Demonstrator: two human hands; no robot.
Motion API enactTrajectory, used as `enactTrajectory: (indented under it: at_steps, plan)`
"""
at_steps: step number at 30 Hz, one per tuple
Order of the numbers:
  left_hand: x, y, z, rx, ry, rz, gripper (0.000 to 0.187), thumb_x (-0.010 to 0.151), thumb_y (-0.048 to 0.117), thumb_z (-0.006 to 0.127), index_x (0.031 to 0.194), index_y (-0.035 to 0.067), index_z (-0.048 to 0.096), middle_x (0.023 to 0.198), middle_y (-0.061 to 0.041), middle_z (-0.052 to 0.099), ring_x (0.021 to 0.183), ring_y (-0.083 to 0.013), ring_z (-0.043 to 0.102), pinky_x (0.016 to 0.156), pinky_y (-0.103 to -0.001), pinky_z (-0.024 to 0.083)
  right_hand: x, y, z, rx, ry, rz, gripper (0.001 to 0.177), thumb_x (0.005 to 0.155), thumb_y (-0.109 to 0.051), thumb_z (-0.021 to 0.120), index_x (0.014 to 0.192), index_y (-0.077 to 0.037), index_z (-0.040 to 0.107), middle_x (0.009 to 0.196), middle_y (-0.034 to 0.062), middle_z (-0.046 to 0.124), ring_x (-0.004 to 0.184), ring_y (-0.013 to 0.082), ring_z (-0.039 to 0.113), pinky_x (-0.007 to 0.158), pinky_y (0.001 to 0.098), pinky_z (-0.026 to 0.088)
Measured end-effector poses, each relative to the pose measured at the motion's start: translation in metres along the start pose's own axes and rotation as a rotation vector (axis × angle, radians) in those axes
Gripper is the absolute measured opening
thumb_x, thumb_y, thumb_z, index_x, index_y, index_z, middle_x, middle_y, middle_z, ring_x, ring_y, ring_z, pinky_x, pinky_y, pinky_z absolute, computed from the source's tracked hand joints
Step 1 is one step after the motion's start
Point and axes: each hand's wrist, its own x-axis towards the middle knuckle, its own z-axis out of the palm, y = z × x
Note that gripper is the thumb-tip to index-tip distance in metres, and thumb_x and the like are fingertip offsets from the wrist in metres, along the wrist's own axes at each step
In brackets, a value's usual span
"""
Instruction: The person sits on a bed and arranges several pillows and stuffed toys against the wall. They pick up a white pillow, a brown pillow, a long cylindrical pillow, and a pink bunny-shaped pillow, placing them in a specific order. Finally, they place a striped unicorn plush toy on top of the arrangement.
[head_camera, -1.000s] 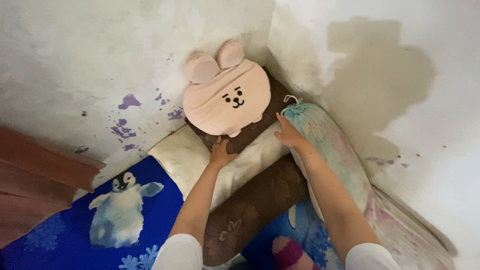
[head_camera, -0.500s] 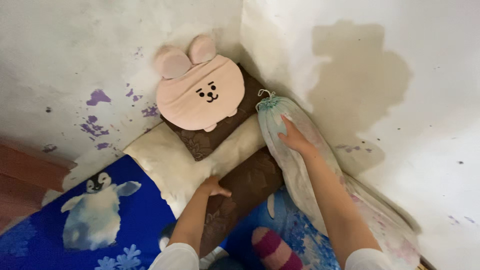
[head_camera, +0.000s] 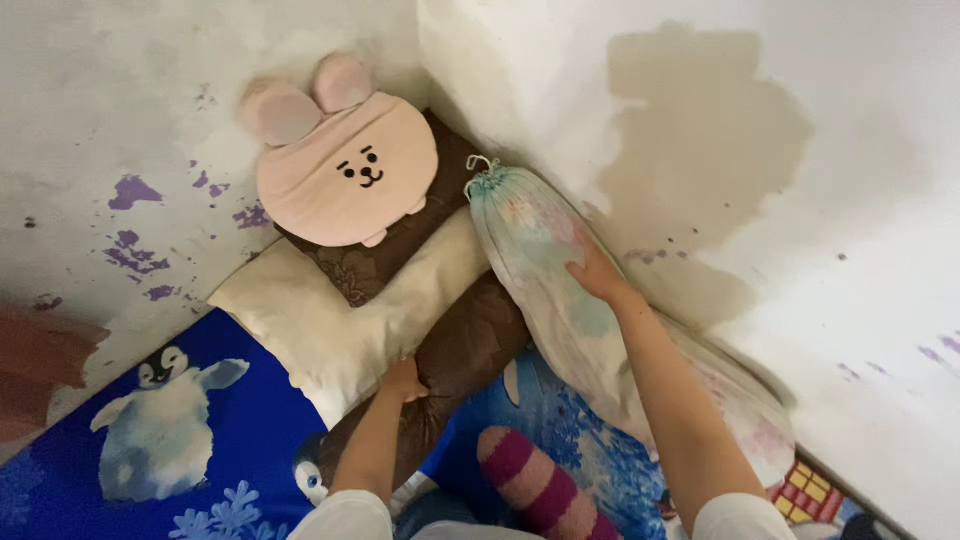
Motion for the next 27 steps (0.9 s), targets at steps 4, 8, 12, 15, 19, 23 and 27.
enactTrajectory:
  at_steps: [4, 8, 12, 15, 19, 23, 27]
  plan:
    - [-0.003, 0.001, -0.016, -0.071, -0.108, 0.034, 0.115, 0.075, 0.023, 0.088, 0.164, 0.009, 0.015, 0.165, -0.018, 0.029, 0.149, -0.0336, 0.038, 0.121, -0.042, 0.037, -0.010, 0.005, -0.022, -0.027, 0.010, 0.110, 0.082, 0.090, -0.022, 0.065, 0.161, -0.006, 0.027, 0.165, 0.0190, 0.036, 0.154, 0.0336, 0.033, 0.126, 0.0410, 0.028]
    - [-0.014, 0.008, -0.043, -0.035, -0.169, 0.105, 0.104, 0.073, 0.022, 0.086, 0.160, 0.011, 0.030, 0.160, -0.018, 0.039, 0.147, -0.0333, 0.042, 0.120, -0.042, 0.039, -0.025, 0.006, -0.045, -0.043, 0.014, 0.165, 0.082, 0.093, -0.024, 0.064, 0.163, -0.010, 0.022, 0.167, 0.0190, 0.027, 0.154, 0.0354, 0.026, 0.123, 0.0431, 0.023]
    - [-0.030, 0.020, -0.085, -0.037, -0.291, 0.172, 0.094, 0.071, 0.021, 0.079, 0.156, 0.014, 0.041, 0.152, -0.015, 0.055, 0.139, -0.0335, 0.054, 0.114, -0.043, 0.046, -0.036, 0.011, -0.063, -0.072, 0.055, 0.158, 0.083, 0.094, -0.025, 0.063, 0.164, -0.012, 0.023, 0.167, 0.0187, 0.031, 0.154, 0.0347, 0.030, 0.125, 0.0427, 0.026]
    - [-0.038, 0.027, -0.116, 0.051, -0.299, 0.084, 0.091, 0.072, 0.023, 0.080, 0.156, 0.013, 0.044, 0.153, -0.014, 0.053, 0.140, -0.0320, 0.051, 0.115, -0.043, 0.044, -0.042, 0.015, -0.068, -0.060, 0.075, 0.163, 0.080, 0.095, -0.028, 0.064, 0.162, -0.012, 0.024, 0.168, 0.0171, 0.029, 0.154, 0.0334, 0.029, 0.124, 0.0426, 0.026]
    - [-0.038, 0.031, -0.156, 0.214, -0.271, 0.109, 0.086, 0.071, 0.026, 0.081, 0.150, 0.009, 0.053, 0.148, -0.015, 0.059, 0.132, -0.0310, 0.060, 0.109, -0.043, 0.050, -0.045, 0.012, -0.067, -0.070, 0.058, 0.207, 0.081, 0.093, -0.026, 0.064, 0.162, -0.013, 0.024, 0.167, 0.0155, 0.030, 0.155, 0.0312, 0.028, 0.124, 0.0433, 0.024]
    - [-0.037, 0.027, -0.201, 0.382, -0.258, 0.049, 0.084, 0.071, 0.025, 0.084, 0.147, 0.004, 0.053, 0.141, -0.019, 0.064, 0.124, -0.0325, 0.065, 0.099, -0.046, 0.057, -0.048, 0.005, -0.063, -0.104, 0.006, 0.238, 0.079, 0.095, -0.028, 0.062, 0.162, -0.013, 0.022, 0.168, 0.0147, 0.027, 0.154, 0.0315, 0.026, 0.123, 0.0445, 0.023]
    - [-0.041, 0.026, -0.235, 0.529, -0.222, 0.092, 0.082, 0.062, 0.018, 0.083, 0.142, 0.014, 0.064, 0.132, -0.015, 0.071, 0.116, -0.0304, 0.071, 0.088, -0.045, 0.062, -0.055, -0.006, -0.060, -0.019, -0.019, 0.271, 0.076, 0.096, -0.026, 0.060, 0.162, -0.014, 0.024, 0.168, 0.0154, 0.026, 0.153, 0.0332, 0.025, 0.122, 0.0448, 0.024]
